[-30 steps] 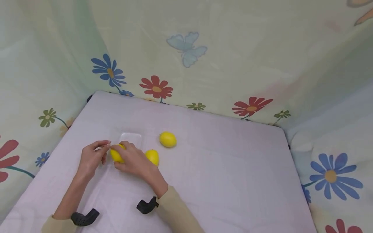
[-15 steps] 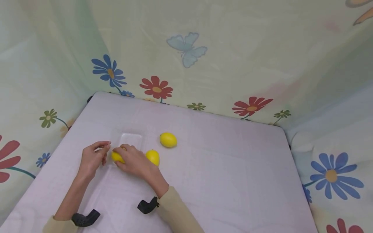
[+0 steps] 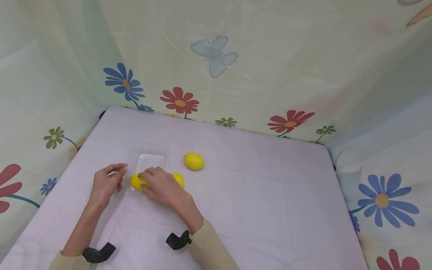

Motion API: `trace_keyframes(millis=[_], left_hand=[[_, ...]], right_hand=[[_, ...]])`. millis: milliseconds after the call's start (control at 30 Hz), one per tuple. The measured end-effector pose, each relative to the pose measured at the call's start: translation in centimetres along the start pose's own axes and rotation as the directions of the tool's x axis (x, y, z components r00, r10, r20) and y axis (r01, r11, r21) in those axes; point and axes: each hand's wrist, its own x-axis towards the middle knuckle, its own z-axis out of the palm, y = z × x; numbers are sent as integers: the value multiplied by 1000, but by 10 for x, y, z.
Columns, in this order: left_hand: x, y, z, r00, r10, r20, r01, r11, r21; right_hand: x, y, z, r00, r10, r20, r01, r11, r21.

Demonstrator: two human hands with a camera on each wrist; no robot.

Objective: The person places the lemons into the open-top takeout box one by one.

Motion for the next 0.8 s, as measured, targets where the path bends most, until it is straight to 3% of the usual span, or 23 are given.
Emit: trace_keyframes(millis=[133,233,367,467,600,700,800], left_hand=[[0,0,-1,1000,4,-3,-4,1000,3],[0,-1,-1,1000,10,0,-10,1000,8],[1,0,-2,1000,15,4,-15,1000,9],[2,1,-3,1000,23,3,-23,1000,7],[2,1,-4,1000,26,2,-26,1000,17],[2,0,-4,1000,19,5,-19,1000,22],[2,-1,-3,1000,19,8,-19,1000,16]], right_hand=[[-12,5,-7,995,-28,-96,32,998,46],[-24,11,-12,979,-26,-202,44,995,86],[-39,22,-17,959,42,-279,-22,997,76],[-48,30,-15,962,137,-237,-127,990,56],[-56,35,-7,962,247,-115,-241,968,68],[-60,37,0,956,289,-46,-284,955,87],[-64,38,6,955,294,-32,-290,953,85]])
